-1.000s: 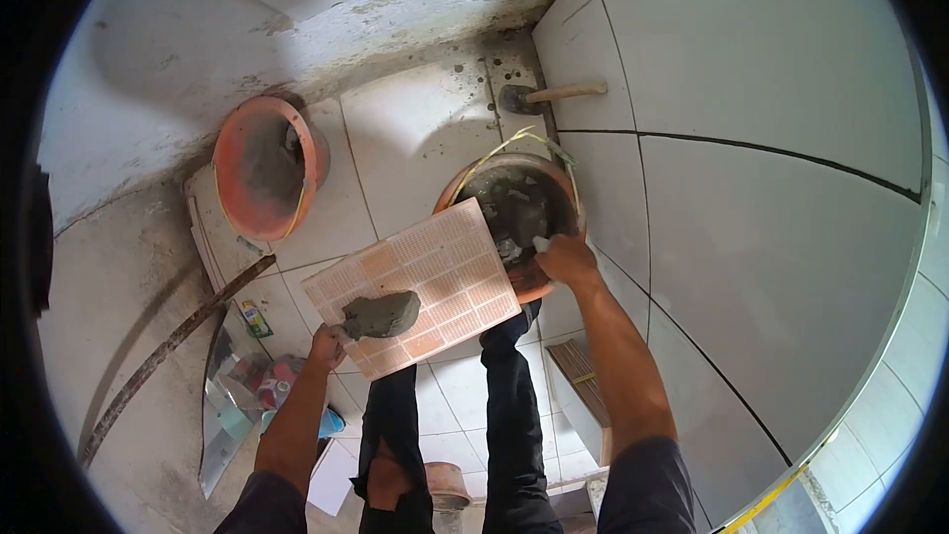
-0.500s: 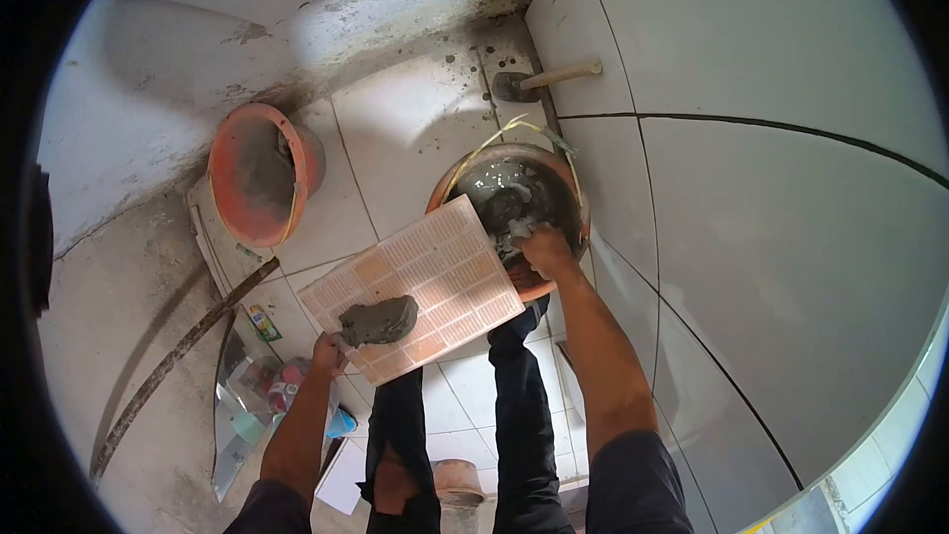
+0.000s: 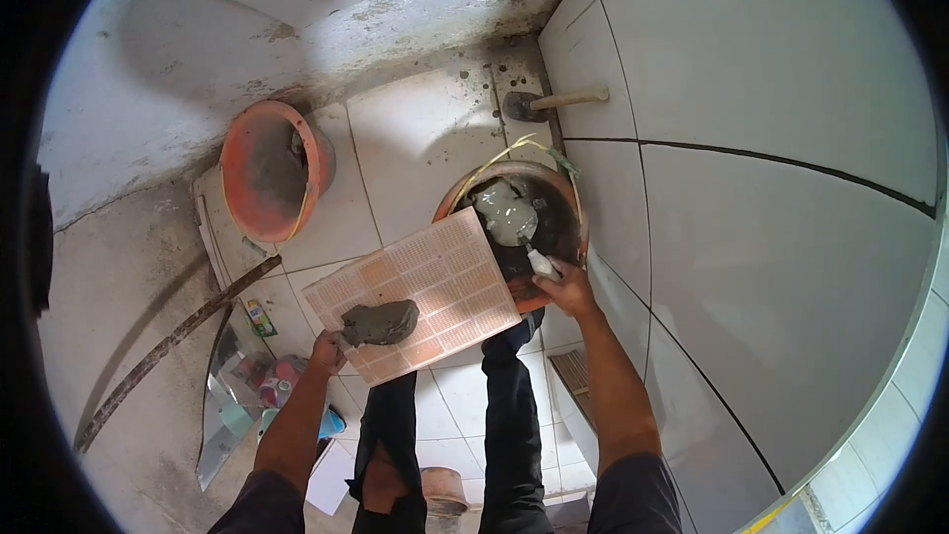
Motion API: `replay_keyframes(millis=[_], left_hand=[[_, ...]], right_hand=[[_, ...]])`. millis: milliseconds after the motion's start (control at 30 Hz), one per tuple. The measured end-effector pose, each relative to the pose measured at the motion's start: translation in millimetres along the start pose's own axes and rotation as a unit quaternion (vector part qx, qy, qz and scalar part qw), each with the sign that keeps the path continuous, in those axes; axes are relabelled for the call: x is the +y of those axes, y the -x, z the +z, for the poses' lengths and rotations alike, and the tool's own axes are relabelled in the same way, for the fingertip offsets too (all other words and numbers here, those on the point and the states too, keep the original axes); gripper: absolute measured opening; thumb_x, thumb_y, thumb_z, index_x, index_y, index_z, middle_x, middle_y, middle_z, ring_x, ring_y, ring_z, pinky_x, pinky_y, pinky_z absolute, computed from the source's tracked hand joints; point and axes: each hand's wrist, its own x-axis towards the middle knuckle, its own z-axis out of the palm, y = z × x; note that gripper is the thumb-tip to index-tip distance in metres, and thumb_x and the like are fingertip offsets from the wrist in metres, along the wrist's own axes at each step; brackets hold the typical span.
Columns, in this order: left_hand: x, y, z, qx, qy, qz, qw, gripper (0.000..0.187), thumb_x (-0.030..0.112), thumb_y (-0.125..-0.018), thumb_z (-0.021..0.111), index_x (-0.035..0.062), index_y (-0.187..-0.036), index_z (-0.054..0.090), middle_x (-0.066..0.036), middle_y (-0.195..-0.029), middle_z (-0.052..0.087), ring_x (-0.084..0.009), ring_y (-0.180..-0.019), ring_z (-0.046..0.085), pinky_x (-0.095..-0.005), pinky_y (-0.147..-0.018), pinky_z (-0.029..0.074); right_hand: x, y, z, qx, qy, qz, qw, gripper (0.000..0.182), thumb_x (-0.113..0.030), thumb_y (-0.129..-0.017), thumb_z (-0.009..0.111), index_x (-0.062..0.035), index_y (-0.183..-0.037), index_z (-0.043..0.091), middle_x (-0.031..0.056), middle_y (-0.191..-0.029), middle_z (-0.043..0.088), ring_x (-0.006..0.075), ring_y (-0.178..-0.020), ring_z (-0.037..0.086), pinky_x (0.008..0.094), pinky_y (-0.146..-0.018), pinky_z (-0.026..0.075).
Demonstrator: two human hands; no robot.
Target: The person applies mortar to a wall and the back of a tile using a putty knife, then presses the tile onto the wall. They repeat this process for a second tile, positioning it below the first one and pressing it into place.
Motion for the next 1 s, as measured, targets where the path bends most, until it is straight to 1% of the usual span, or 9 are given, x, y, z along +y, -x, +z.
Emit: replay_keyframes(millis=[67,167,267,333,467,567,800,900,1000], left_hand=[[6.5,7.2,2.2,-0.027,-0.034,0.001,0.999,0.022,0.013,-0.083,0.043,0.0035,-0.098,0.055,-0.006,-0.087,0.06,-0.0163,-0.072,0.06,-0.029,-0.067,0.052],[-10.3,-19.7,-31.3,-0.069,-0.051,-0.014,0.996,0.023,0.014,-0.084,0.043,0.0036,-0.101,0.055,-0.006,-0.089,0.061,-0.0155,-0.071,0.059,-0.0295,-0.066,0.052],[4.2,1.9,1.2,-0.043,-0.016,0.006,0.999,0.023,0.013,-0.083,0.043,0.0036,-0.1,0.055,-0.005,-0.087,0.06,-0.015,-0.069,0.059,-0.0289,-0.064,0.052],[1.8,0.5,4.5,-0.041,-0.004,0.01,0.999,0.023,0.013,-0.082,0.044,0.0037,-0.1,0.055,-0.005,-0.086,0.06,-0.0146,-0.067,0.059,-0.0281,-0.061,0.052],[4.9,-1.5,-8.7,-0.1,-0.056,0.011,0.993,0.027,0.004,-0.08,0.044,-0.0019,-0.105,0.053,-0.01,-0.095,0.059,-0.0172,-0.073,0.06,-0.0259,-0.059,0.051],[9.0,5.9,3.6,-0.044,-0.023,-0.004,0.999,0.024,0.004,-0.08,0.044,0.0005,-0.101,0.055,-0.008,-0.09,0.059,-0.0156,-0.07,0.059,-0.0253,-0.057,0.05],[6.4,1.3,-0.4,-0.066,-0.045,0.004,0.997,0.024,0.0,-0.081,0.044,0.0026,-0.101,0.055,-0.006,-0.087,0.059,-0.014,-0.074,0.059,-0.0245,-0.061,0.051],[18.2,12.8,13.2,0.013,-0.043,-0.039,0.998,0.024,0.0,-0.081,0.044,0.0019,-0.103,0.055,-0.007,-0.091,0.059,-0.0152,-0.077,0.06,-0.0247,-0.064,0.051],[-9.8,-17.0,-11.9,0.002,-0.041,-0.016,0.999,0.025,0.003,-0.082,0.044,0.0015,-0.105,0.054,-0.008,-0.095,0.059,-0.0163,-0.079,0.06,-0.0255,-0.067,0.051]], right_hand=[[13.5,2.0,-6.2,0.014,0.026,-0.028,0.999,0.056,-0.027,-0.071,0.07,0.0048,-0.114,0.052,0.0138,-0.084,0.063,0.0159,-0.066,0.059,0.0282,-0.062,0.048],[-4.9,22.2,-21.1,0.028,0.027,-0.031,0.999,0.056,-0.027,-0.071,0.07,0.0057,-0.113,0.052,0.0162,-0.091,0.064,0.0183,-0.079,0.061,0.0298,-0.074,0.047],[-16.0,44.2,-35.2,-0.003,0.039,0.055,0.998,0.054,-0.024,-0.071,0.069,0.0043,-0.113,0.053,0.0174,-0.097,0.063,0.0191,-0.087,0.06,0.0296,-0.079,0.046],[-14.2,62.4,-35.4,0.055,0.058,-0.057,0.995,0.049,-0.02,-0.071,0.067,0.0024,-0.113,0.054,0.0153,-0.095,0.063,0.0167,-0.085,0.06,0.0285,-0.076,0.046],[-44.0,104.5,-22.6,0.049,0.059,-0.107,0.991,0.046,-0.015,-0.069,0.067,0.0004,-0.111,0.056,0.0155,-0.096,0.064,0.0175,-0.086,0.061,0.0297,-0.076,0.047],[-53.5,124.5,6.6,0.049,0.172,-0.195,0.964,0.043,-0.012,-0.067,0.068,-0.004,-0.107,0.058,0.0166,-0.097,0.062,0.0276,-0.088,0.062,0.0353,-0.078,0.049],[-63.4,133.7,93.3,-0.026,0.196,-0.257,0.946,0.046,-0.014,-0.069,0.067,-0.0086,-0.113,0.054,0.0114,-0.09,0.057,0.0308,-0.073,0.061,0.0369,-0.063,0.05],[-54.0,142.9,109.7,0.0,0.251,-0.256,0.934,0.045,-0.015,-0.07,0.065,-0.0121,-0.114,0.054,0.0083,-0.083,0.052,0.0264,-0.065,0.058,0.0364,-0.057,0.049],[-55.3,151.9,106.6,-0.018,0.281,-0.234,0.93,0.045,-0.015,-0.07,0.065,-0.0137,-0.114,0.054,0.0069,-0.081,0.05,0.0248,-0.064,0.057,0.0359,-0.055,0.048]])
